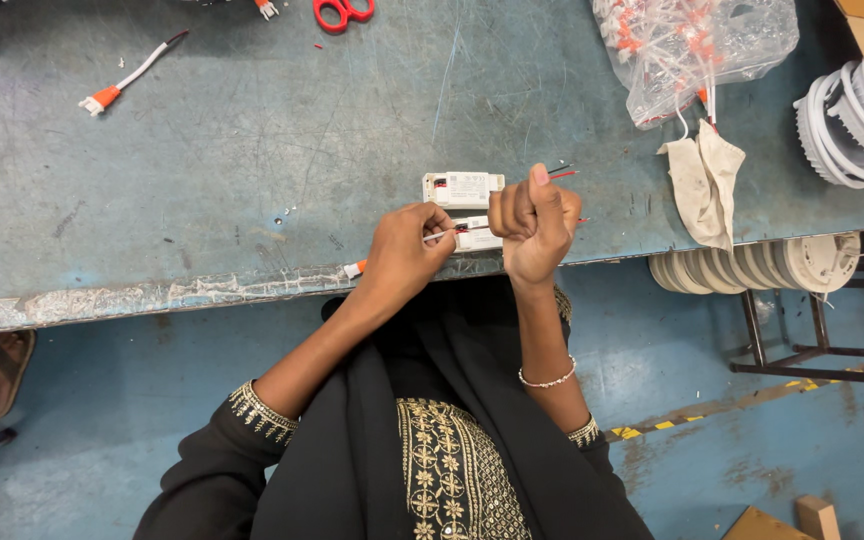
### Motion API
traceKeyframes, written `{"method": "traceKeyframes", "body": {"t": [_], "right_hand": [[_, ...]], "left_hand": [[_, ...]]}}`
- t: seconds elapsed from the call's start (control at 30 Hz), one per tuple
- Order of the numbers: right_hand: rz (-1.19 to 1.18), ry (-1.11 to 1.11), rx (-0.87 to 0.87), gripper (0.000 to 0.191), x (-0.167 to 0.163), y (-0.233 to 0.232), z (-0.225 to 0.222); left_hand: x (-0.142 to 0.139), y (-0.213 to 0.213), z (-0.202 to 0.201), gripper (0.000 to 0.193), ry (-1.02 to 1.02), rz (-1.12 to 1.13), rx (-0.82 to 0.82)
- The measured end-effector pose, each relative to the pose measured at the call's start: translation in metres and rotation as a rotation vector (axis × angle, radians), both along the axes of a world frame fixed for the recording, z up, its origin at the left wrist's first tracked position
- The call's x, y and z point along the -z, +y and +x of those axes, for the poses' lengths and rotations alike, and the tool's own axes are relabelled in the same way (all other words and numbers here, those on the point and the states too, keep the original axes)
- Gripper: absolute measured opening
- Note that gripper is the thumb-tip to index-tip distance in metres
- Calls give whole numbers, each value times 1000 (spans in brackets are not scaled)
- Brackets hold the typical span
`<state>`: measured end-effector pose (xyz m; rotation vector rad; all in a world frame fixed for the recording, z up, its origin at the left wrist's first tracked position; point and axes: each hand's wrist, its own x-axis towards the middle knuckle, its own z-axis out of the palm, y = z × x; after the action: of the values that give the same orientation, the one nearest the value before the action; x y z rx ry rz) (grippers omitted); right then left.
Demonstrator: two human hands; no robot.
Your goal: The person connects wires to white electronic drivers using a small green tool and arranges the components on a blue workbench.
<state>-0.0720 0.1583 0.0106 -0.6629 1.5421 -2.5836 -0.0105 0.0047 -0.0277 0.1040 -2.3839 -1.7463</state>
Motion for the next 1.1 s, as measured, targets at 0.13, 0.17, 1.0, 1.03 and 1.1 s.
{"method": "traceKeyframes", "body": {"t": [0.13, 0.17, 1.0, 1.03, 1.1], "right_hand": [[6, -10, 5, 59, 0, -1, 1], [4, -7, 2, 59, 0, -1, 1], [-20, 50, 35, 58, -2, 0, 0], [-24, 50, 31, 58, -2, 0, 0], [-27, 41, 23, 58, -2, 1, 0]], "left_hand": [[1, 0, 0, 13, 29, -47, -1], [2, 0, -1, 14, 42, -59, 1], [17, -2, -2, 13, 89, 31, 38], [17, -3, -2, 13, 88, 43, 44], [17, -4, -3, 12, 85, 58, 51]]}}
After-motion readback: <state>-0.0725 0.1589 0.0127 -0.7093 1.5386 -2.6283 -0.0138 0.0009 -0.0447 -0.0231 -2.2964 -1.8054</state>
